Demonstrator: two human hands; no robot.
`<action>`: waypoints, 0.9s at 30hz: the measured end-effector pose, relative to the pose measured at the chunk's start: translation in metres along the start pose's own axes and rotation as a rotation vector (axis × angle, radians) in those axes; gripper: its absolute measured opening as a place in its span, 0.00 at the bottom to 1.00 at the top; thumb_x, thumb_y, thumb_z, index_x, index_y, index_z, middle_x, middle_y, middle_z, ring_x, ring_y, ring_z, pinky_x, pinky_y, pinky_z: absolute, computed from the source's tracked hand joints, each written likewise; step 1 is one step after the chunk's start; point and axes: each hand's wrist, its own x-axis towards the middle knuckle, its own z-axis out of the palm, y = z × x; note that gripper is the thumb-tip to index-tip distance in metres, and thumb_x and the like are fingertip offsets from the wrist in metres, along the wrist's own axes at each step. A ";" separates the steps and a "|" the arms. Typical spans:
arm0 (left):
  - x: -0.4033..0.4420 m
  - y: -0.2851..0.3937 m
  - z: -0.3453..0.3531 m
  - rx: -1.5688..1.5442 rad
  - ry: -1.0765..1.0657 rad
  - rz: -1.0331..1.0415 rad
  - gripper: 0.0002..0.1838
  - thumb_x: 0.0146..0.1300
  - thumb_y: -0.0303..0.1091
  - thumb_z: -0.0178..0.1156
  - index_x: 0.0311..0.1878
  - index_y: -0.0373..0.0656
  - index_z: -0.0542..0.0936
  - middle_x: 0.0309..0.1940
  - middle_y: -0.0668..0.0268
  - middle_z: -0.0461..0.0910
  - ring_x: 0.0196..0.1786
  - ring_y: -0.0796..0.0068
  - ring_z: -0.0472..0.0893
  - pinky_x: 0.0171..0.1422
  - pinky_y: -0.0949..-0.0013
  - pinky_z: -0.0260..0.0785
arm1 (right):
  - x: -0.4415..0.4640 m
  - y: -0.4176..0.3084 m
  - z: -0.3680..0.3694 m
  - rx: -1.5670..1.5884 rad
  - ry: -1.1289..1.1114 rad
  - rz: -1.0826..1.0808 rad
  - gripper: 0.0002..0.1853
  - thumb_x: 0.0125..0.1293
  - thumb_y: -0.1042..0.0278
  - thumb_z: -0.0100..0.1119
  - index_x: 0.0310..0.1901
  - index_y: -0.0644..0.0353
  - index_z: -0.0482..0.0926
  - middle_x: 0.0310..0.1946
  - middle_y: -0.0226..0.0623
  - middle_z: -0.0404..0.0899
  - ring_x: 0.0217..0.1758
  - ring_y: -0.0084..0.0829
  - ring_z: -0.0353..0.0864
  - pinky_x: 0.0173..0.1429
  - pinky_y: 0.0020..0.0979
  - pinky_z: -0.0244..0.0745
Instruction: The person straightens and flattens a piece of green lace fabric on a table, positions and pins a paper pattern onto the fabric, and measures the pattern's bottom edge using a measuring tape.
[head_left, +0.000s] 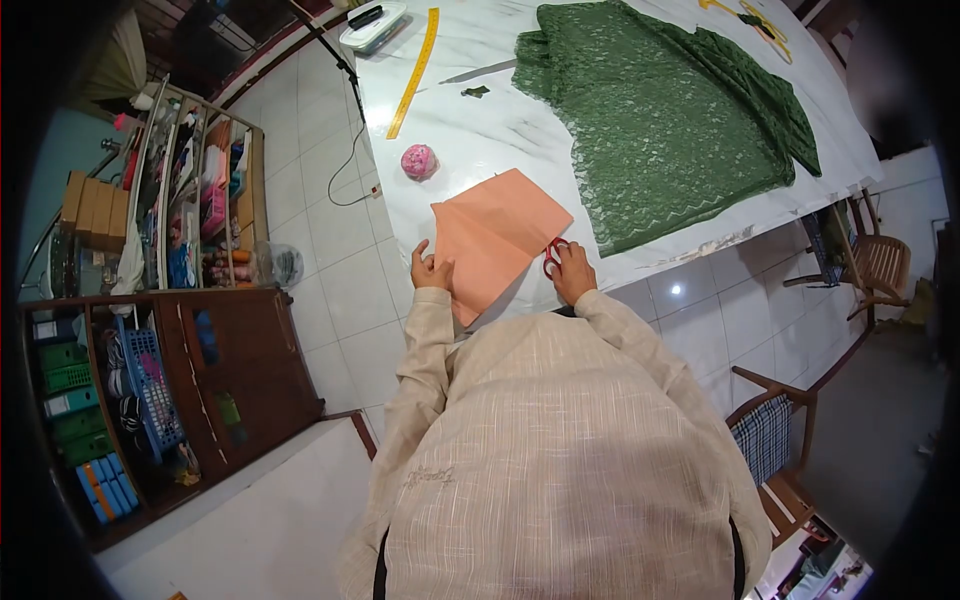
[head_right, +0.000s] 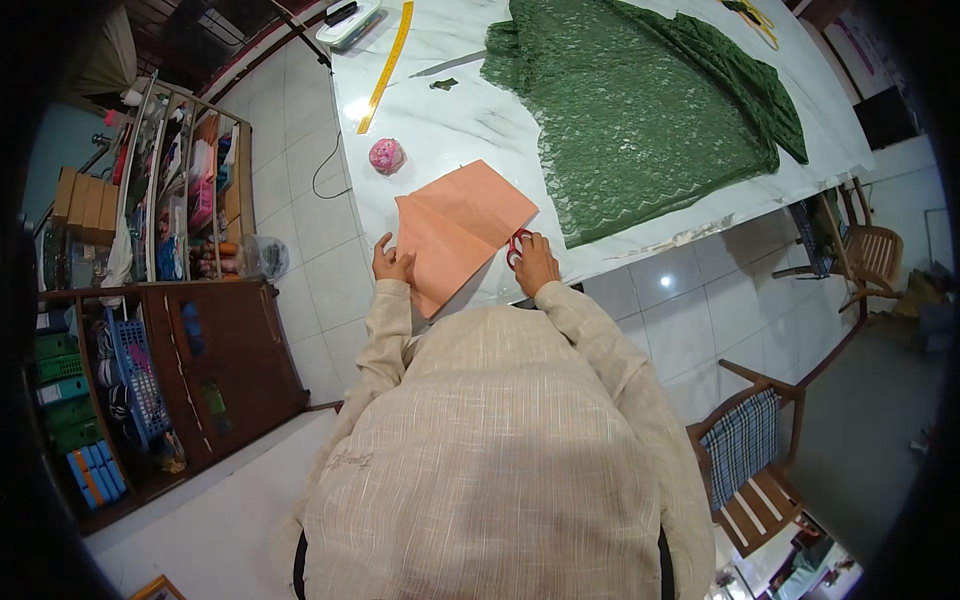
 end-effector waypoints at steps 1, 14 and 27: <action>0.005 -0.008 -0.004 0.057 0.002 -0.001 0.17 0.45 0.20 0.59 0.42 0.38 0.76 0.28 0.63 0.76 0.30 0.75 0.73 0.38 0.77 0.68 | 0.000 -0.001 0.000 -0.003 -0.004 0.003 0.19 0.52 0.73 0.54 0.48 0.63 0.68 0.45 0.44 0.65 0.45 0.44 0.68 0.42 0.40 0.71; -0.004 0.010 -0.004 0.079 -0.036 -0.121 0.16 0.47 0.22 0.62 0.43 0.35 0.75 0.35 0.61 0.79 0.35 0.75 0.76 0.41 0.78 0.69 | 0.008 -0.028 -0.017 -0.227 -0.101 0.158 0.15 0.53 0.72 0.52 0.44 0.62 0.71 0.41 0.42 0.67 0.41 0.43 0.70 0.41 0.38 0.71; -0.029 0.147 0.012 -0.609 -0.472 -0.190 0.15 0.49 0.22 0.52 0.43 0.37 0.73 0.29 0.67 0.76 0.26 0.81 0.70 0.37 0.84 0.63 | 0.056 -0.090 -0.088 0.481 0.060 -0.195 0.22 0.55 0.65 0.58 0.52 0.60 0.70 0.44 0.37 0.70 0.40 0.34 0.71 0.42 0.30 0.69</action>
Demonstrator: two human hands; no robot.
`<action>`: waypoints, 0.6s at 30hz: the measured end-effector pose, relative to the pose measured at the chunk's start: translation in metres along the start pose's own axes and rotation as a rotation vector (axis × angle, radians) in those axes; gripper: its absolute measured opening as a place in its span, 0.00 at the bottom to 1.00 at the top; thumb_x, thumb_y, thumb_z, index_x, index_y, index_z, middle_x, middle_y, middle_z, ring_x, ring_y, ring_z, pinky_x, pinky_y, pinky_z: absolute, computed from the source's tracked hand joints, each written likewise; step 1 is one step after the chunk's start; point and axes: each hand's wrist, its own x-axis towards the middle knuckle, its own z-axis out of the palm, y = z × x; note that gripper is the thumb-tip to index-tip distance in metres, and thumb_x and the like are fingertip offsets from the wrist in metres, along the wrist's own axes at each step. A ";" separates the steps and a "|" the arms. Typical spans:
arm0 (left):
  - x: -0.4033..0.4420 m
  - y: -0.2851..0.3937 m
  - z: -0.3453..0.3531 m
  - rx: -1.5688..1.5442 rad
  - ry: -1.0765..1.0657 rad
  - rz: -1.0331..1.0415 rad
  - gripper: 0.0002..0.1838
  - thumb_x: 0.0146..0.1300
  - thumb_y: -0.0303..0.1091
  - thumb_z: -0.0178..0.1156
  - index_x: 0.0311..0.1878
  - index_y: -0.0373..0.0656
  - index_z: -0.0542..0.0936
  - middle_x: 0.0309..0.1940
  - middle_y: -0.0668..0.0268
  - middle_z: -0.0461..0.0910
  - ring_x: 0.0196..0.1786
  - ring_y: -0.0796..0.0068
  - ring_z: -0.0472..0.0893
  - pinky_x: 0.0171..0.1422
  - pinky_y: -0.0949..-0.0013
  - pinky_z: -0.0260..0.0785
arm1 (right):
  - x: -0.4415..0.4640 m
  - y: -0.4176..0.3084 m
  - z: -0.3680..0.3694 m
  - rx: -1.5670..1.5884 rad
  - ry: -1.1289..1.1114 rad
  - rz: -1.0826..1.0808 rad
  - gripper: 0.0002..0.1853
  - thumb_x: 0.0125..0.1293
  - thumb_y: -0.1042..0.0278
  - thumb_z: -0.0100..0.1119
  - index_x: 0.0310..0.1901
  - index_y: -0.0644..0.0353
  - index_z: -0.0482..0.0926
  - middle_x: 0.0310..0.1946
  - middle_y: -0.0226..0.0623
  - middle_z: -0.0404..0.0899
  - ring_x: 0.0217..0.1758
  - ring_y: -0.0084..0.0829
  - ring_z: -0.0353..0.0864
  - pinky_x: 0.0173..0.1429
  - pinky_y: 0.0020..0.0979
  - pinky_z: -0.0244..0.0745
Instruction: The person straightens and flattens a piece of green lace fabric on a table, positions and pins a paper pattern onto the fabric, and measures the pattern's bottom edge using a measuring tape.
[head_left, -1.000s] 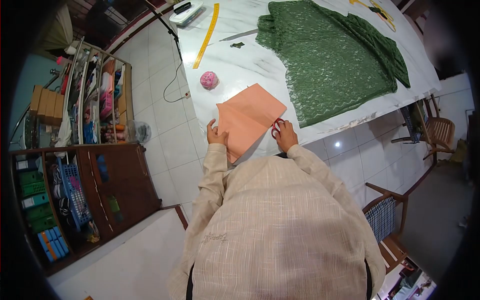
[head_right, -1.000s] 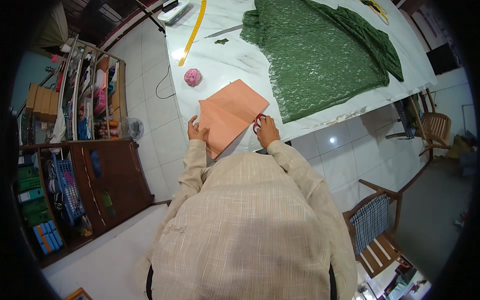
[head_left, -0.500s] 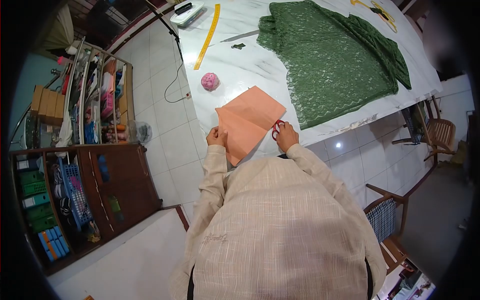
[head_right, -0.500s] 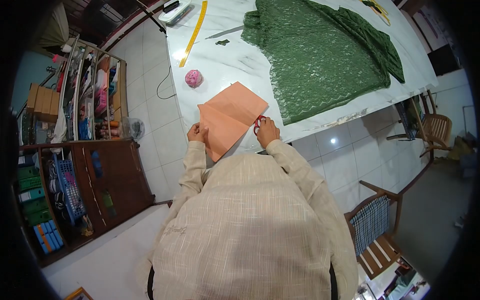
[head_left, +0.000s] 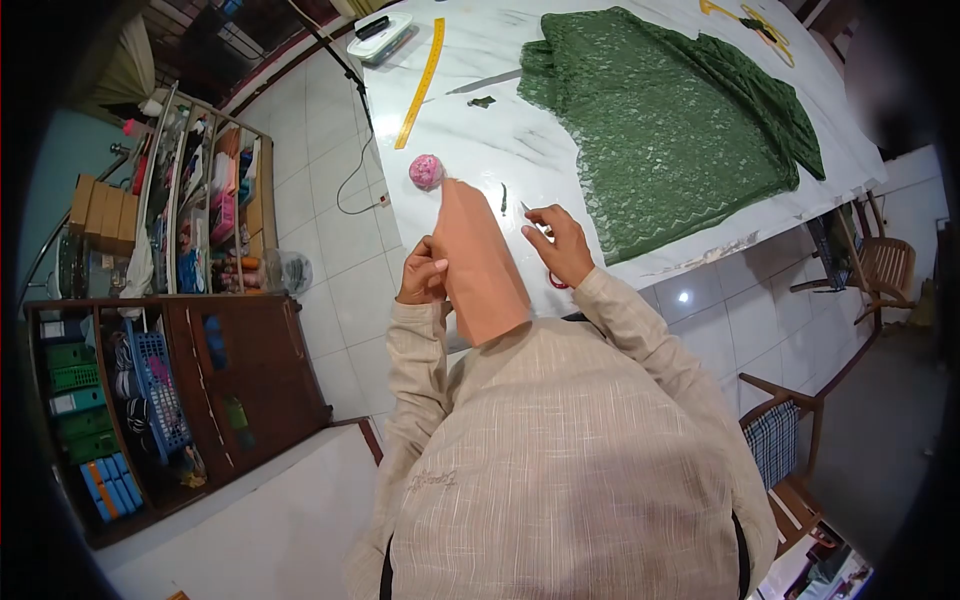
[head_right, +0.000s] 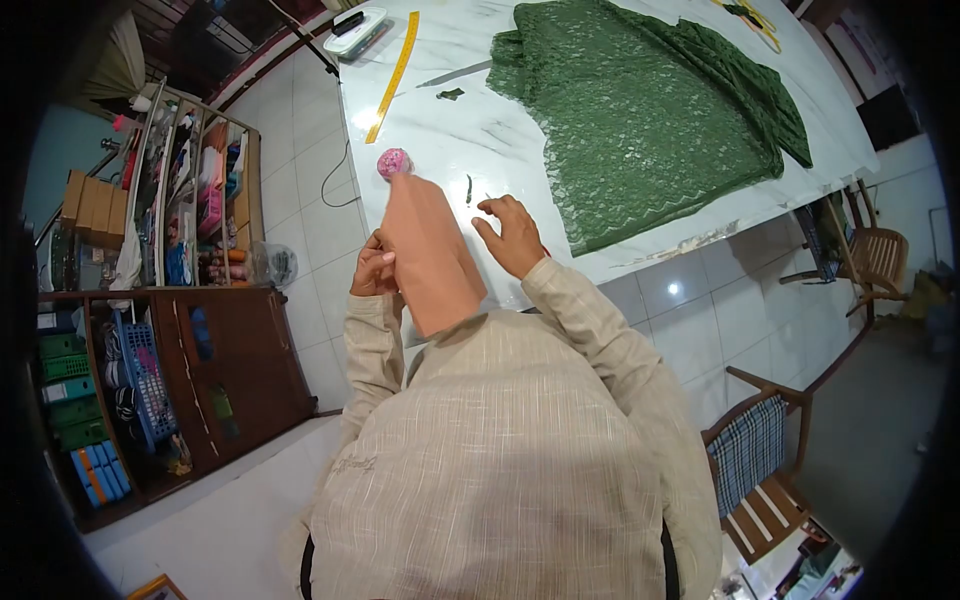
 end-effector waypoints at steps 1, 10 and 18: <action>0.001 0.008 0.014 -0.036 -0.043 0.003 0.15 0.49 0.22 0.51 0.43 0.37 0.73 0.28 0.67 0.76 0.25 0.82 0.69 0.36 0.85 0.63 | 0.001 -0.004 -0.001 0.021 0.026 0.013 0.22 0.55 0.64 0.59 0.51 0.60 0.70 0.44 0.37 0.70 0.40 0.33 0.71 0.43 0.29 0.69; 0.006 0.009 0.018 -0.151 -0.085 -0.120 0.15 0.46 0.25 0.48 0.41 0.38 0.73 0.28 0.67 0.75 0.25 0.81 0.68 0.36 0.85 0.62 | -0.018 -0.028 -0.017 0.042 0.437 -0.081 0.19 0.55 0.63 0.60 0.46 0.65 0.74 0.41 0.39 0.74 0.45 0.32 0.72 0.52 0.31 0.65; 0.051 0.003 0.025 -0.327 -0.032 -0.193 0.24 0.53 0.41 0.52 0.50 0.35 0.70 0.40 0.60 0.75 0.41 0.70 0.73 0.48 0.73 0.66 | 0.010 -0.011 -0.058 0.584 -0.140 0.243 0.15 0.55 0.72 0.59 0.44 0.67 0.76 0.39 0.38 0.78 0.39 0.25 0.75 0.46 0.23 0.68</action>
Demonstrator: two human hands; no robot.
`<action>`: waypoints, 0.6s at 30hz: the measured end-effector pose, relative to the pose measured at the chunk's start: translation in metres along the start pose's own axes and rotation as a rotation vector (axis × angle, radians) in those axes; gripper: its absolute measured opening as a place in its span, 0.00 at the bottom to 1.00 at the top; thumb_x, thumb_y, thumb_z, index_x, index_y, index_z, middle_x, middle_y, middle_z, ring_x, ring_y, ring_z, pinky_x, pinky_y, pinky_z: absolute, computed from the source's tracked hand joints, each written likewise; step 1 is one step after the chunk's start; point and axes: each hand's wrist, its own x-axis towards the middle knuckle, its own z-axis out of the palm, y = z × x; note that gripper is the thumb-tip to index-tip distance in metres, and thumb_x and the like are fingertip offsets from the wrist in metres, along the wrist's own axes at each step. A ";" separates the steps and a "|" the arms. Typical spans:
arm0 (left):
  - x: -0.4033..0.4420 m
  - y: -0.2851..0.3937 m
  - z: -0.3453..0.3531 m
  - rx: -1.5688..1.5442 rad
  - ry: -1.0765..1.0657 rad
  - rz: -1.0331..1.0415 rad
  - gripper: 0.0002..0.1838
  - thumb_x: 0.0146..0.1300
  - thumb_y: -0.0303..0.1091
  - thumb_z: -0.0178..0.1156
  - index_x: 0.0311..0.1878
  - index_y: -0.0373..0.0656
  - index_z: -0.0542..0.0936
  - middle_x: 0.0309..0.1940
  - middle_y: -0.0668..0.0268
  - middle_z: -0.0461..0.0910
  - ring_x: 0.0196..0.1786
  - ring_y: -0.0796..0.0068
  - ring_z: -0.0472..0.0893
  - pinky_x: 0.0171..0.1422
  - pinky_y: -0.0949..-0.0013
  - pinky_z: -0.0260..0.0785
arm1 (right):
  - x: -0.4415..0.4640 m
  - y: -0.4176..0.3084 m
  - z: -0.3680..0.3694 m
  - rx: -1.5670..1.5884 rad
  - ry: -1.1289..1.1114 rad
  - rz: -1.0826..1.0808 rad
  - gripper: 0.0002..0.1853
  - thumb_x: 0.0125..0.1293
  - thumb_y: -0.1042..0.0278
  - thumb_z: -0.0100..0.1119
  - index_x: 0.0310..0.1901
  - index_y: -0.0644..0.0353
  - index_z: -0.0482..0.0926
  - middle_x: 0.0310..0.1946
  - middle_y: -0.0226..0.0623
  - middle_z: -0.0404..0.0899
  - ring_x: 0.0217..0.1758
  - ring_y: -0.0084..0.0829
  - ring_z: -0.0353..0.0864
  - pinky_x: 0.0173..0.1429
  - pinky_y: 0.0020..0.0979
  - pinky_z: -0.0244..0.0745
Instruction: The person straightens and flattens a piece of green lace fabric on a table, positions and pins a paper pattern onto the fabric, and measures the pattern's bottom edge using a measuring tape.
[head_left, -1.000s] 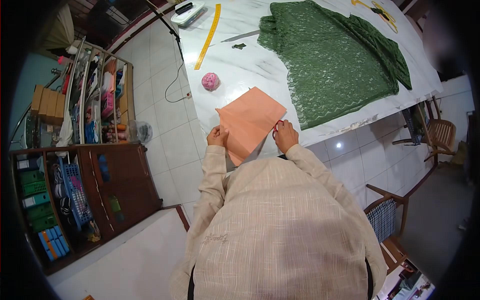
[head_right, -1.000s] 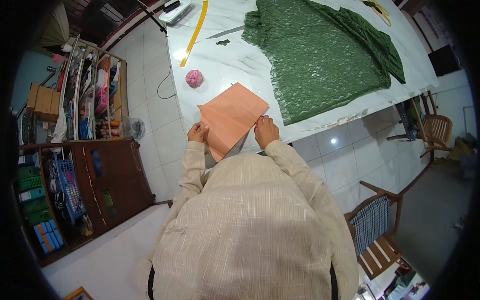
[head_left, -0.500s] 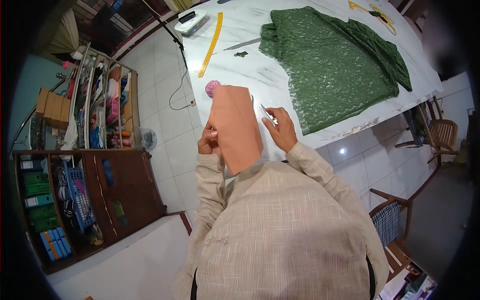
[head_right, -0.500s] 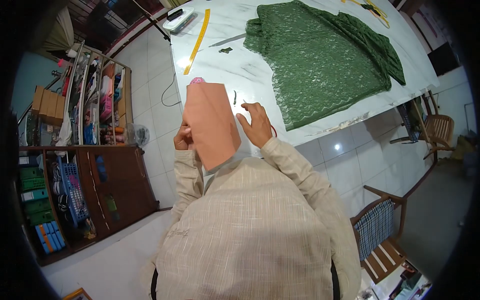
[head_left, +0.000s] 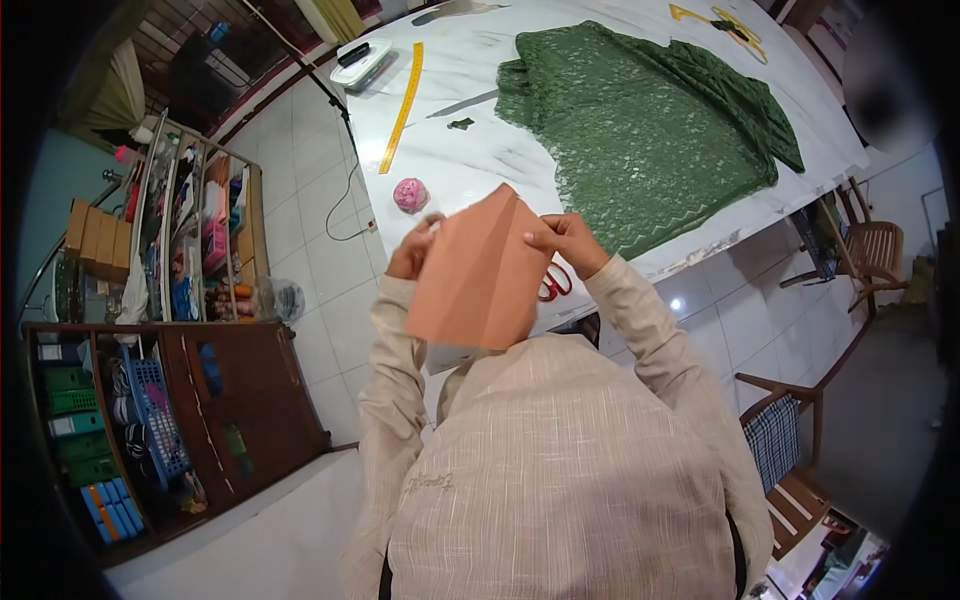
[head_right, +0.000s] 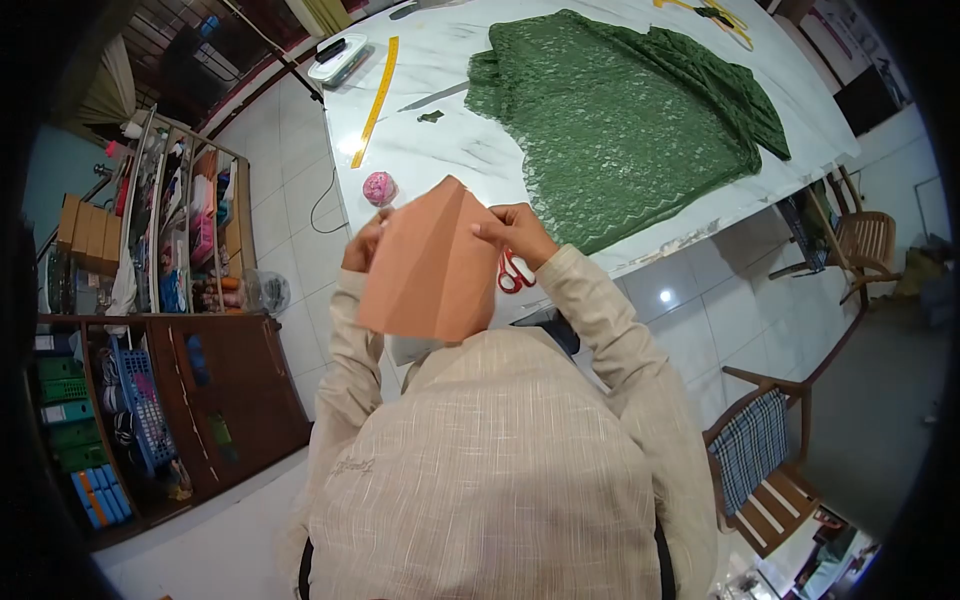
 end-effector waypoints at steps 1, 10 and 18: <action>0.006 0.003 -0.002 -0.041 0.015 0.006 0.26 0.54 0.44 0.53 0.52 0.35 0.69 0.42 0.59 0.75 0.43 0.68 0.74 0.50 0.71 0.66 | 0.002 0.003 0.000 0.090 0.055 0.089 0.15 0.55 0.72 0.59 0.44 0.68 0.76 0.38 0.38 0.78 0.38 0.25 0.75 0.45 0.22 0.69; -0.032 -0.044 -0.072 -0.154 -0.171 -0.254 0.35 0.56 0.53 0.58 0.56 0.32 0.67 0.52 0.52 0.73 0.54 0.60 0.74 0.57 0.65 0.66 | -0.002 0.026 0.004 0.334 0.297 0.283 0.14 0.54 0.76 0.59 0.43 0.70 0.76 0.34 0.38 0.79 0.31 0.21 0.75 0.36 0.17 0.69; 0.032 0.033 -0.067 0.785 0.045 0.475 0.13 0.47 0.15 0.62 0.38 0.37 0.80 0.34 0.65 0.80 0.34 0.79 0.77 0.41 0.80 0.69 | 0.060 0.023 0.004 0.043 0.126 -0.055 0.09 0.51 0.82 0.56 0.36 0.65 0.79 0.31 0.31 0.79 0.35 0.23 0.75 0.37 0.18 0.69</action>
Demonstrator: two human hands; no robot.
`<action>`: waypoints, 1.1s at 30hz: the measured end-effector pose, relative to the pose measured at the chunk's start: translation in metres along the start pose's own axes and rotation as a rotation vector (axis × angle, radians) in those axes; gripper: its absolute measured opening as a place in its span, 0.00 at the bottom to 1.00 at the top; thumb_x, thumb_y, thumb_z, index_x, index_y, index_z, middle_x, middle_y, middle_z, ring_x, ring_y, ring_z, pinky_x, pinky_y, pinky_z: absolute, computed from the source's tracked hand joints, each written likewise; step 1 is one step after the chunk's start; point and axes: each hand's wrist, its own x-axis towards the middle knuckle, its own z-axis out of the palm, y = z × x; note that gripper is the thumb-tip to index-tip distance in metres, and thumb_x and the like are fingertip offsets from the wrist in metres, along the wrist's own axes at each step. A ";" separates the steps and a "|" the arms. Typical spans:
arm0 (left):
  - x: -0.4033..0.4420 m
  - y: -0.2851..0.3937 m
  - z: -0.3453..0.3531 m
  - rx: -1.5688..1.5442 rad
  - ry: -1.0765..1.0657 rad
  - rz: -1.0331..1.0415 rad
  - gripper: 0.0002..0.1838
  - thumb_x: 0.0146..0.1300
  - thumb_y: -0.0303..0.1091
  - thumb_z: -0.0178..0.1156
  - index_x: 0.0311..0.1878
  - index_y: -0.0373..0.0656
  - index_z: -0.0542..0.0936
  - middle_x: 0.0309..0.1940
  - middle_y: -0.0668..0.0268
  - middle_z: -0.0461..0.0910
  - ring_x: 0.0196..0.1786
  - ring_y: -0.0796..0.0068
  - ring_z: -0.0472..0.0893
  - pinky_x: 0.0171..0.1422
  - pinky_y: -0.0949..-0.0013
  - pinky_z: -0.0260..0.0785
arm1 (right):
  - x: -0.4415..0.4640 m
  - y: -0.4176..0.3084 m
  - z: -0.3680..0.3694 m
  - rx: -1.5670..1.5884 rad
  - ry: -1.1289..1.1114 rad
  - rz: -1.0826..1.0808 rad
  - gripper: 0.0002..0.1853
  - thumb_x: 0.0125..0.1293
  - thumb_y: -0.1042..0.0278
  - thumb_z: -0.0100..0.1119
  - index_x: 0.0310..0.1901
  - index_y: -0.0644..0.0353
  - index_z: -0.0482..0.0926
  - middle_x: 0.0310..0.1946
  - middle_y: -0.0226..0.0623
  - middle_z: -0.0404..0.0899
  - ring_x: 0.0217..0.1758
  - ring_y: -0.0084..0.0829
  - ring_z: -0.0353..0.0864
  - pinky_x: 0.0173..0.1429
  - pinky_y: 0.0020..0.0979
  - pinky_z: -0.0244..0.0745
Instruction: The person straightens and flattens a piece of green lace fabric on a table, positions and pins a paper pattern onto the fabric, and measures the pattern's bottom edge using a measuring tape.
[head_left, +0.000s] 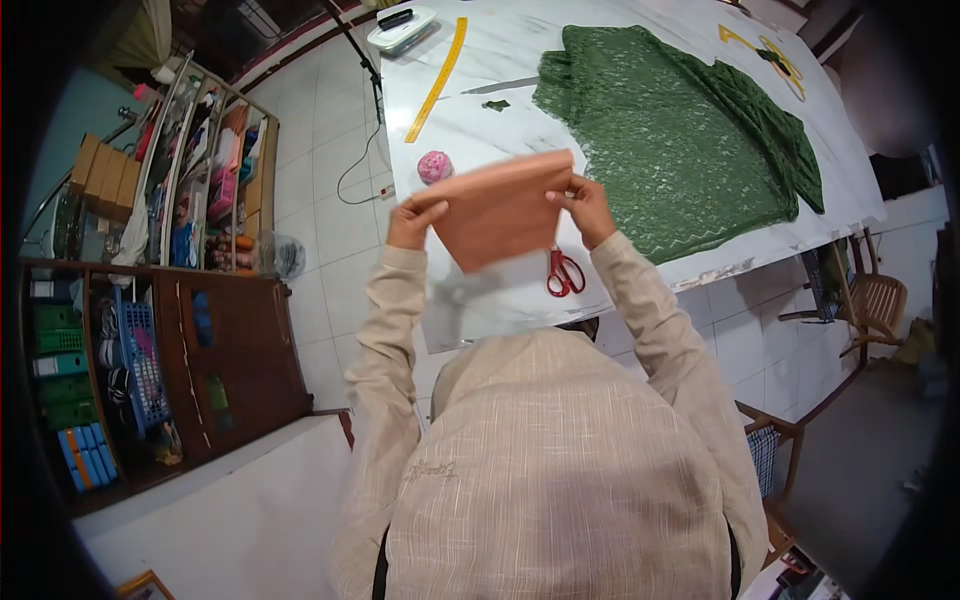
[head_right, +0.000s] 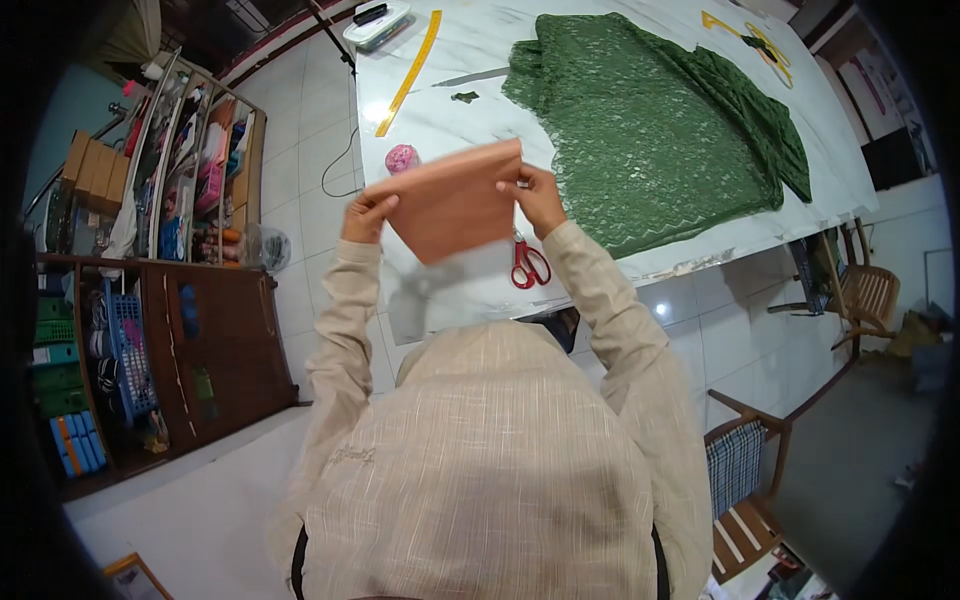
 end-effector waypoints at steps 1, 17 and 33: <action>-0.004 0.034 0.008 0.059 -0.017 0.018 0.13 0.45 0.14 0.62 0.37 0.37 0.80 0.34 0.65 0.80 0.33 0.79 0.77 0.40 0.80 0.70 | 0.000 -0.002 0.002 0.000 -0.006 0.005 0.09 0.51 0.82 0.56 0.36 0.65 0.79 0.31 0.31 0.79 0.35 0.23 0.75 0.37 0.18 0.69; -0.150 -0.101 -0.044 1.031 -0.151 0.336 0.13 0.48 0.30 0.59 0.40 0.46 0.82 0.42 0.65 0.80 0.44 0.68 0.77 0.53 0.72 0.66 | -0.094 0.158 0.004 -0.948 -0.330 -0.476 0.18 0.40 0.83 0.57 0.36 0.54 0.80 0.43 0.30 0.78 0.42 0.32 0.71 0.46 0.27 0.68; -0.083 -0.094 -0.029 0.228 0.094 -0.446 0.08 0.56 0.31 0.60 0.33 0.37 0.75 0.24 0.59 0.77 0.15 0.70 0.74 0.19 0.78 0.65 | -0.080 0.149 0.004 -0.595 -0.145 -0.033 0.12 0.48 0.80 0.55 0.36 0.60 0.76 0.33 0.34 0.77 0.31 0.31 0.74 0.34 0.27 0.71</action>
